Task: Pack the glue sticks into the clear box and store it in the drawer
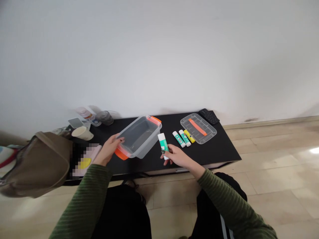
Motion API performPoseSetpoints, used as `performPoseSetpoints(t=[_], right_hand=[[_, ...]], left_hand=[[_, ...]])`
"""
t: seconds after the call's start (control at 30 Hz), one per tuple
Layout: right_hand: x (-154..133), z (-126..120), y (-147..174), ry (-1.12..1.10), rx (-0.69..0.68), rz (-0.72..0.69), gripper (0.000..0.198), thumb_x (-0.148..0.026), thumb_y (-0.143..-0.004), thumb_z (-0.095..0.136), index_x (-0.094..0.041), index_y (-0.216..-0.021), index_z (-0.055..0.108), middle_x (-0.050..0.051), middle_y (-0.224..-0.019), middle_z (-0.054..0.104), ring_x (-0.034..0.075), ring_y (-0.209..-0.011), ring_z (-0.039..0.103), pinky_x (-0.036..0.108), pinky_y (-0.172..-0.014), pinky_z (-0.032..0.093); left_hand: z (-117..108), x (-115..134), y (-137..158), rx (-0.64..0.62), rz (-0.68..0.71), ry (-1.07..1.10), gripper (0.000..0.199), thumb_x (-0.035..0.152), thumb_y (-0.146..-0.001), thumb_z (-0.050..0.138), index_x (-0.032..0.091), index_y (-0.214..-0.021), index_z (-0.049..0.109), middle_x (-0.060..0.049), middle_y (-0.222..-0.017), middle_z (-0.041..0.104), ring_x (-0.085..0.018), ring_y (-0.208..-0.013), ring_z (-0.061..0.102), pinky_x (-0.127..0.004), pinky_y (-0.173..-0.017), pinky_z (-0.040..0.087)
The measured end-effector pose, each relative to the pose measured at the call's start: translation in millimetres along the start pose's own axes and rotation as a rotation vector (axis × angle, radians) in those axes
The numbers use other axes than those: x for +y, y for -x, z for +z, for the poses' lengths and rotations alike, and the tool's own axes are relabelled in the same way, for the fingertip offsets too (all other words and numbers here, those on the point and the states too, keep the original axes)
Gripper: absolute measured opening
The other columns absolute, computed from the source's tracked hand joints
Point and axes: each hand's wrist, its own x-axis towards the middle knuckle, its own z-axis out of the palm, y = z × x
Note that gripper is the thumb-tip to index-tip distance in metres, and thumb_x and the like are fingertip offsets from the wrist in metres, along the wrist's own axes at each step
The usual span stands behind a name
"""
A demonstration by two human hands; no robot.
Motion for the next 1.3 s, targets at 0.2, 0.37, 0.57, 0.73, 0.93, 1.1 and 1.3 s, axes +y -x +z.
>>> performPoseSetpoints(t=[0.2, 0.37, 0.57, 0.73, 0.93, 1.1, 1.3], right_hand=[[-27, 7, 7, 0.223, 0.097, -0.117, 0.027, -0.046, -0.093, 0.054, -0.02, -0.1, 0.053, 0.005, -0.095, 0.072, 0.016, -0.075, 0.068, 0.027, -0.064, 0.049], [-52, 19, -1, 0.56, 0.343, -0.22, 0.029, -0.045, -0.091, 0.056, -0.02, -0.104, 0.06, 0.002, -0.086, 0.069, 0.017, -0.077, 0.062, 0.027, -0.069, 0.046], [-71, 50, -31, 1.246, 0.272, 0.036, 0.038, -0.046, -0.09, 0.057, -0.016, -0.112, 0.065, 0.015, -0.104, 0.069, 0.027, -0.099, 0.065, 0.034, -0.081, 0.049], [-77, 76, -61, 1.449, -0.118, 0.214, 0.038, -0.042, -0.083, 0.064, -0.014, -0.107, 0.073, 0.02, -0.11, 0.072, 0.034, -0.105, 0.068, 0.04, -0.082, 0.053], [-62, 92, -86, 1.457, -0.218, 0.231, 0.033, -0.029, -0.079, 0.069, -0.015, -0.108, 0.075, 0.02, -0.113, 0.072, 0.032, -0.106, 0.069, 0.041, -0.083, 0.055], [-53, 98, -93, 1.424, -0.225, 0.293, 0.028, -0.02, -0.07, 0.075, -0.017, -0.098, 0.076, 0.019, -0.107, 0.074, 0.033, -0.104, 0.07, 0.043, -0.085, 0.055], [-59, 99, -90, 1.45, -0.336, 0.383, 0.032, -0.012, -0.071, 0.073, -0.018, -0.103, 0.076, 0.019, -0.118, 0.071, 0.034, -0.111, 0.067, 0.046, -0.087, 0.055]], left_hand=[[8, -2, 20, -0.119, 0.02, 0.023, 0.046, 0.028, -0.078, 0.06, 0.016, -0.122, 0.057, -0.011, -0.111, 0.072, -0.021, -0.104, 0.069, -0.037, -0.094, 0.053], [19, 3, 36, -0.151, 0.077, -0.077, 0.042, 0.033, -0.078, 0.063, 0.017, -0.117, 0.061, -0.009, -0.104, 0.074, -0.023, -0.1, 0.069, -0.036, -0.09, 0.053], [35, 3, 52, -0.151, 0.149, -0.156, 0.035, 0.032, -0.081, 0.06, 0.019, -0.113, 0.062, -0.008, -0.106, 0.073, -0.023, -0.1, 0.068, -0.035, -0.09, 0.051], [37, 9, 62, -0.143, 0.183, -0.282, 0.034, 0.033, -0.086, 0.052, 0.021, -0.117, 0.059, -0.007, -0.102, 0.073, -0.023, -0.096, 0.067, -0.034, -0.087, 0.048], [37, 22, 72, -0.127, 0.164, -0.452, 0.036, 0.036, -0.089, 0.048, 0.021, -0.12, 0.057, -0.006, -0.085, 0.07, -0.025, -0.083, 0.067, -0.033, -0.075, 0.047], [37, 24, 73, -0.117, 0.151, -0.494, 0.035, 0.032, -0.088, 0.048, 0.022, -0.121, 0.057, -0.007, -0.087, 0.072, -0.026, -0.083, 0.069, -0.033, -0.076, 0.047], [37, 26, 75, -0.119, 0.145, -0.485, 0.036, 0.032, -0.087, 0.049, 0.022, -0.121, 0.057, -0.009, -0.091, 0.073, -0.027, -0.086, 0.069, -0.034, -0.077, 0.047]])
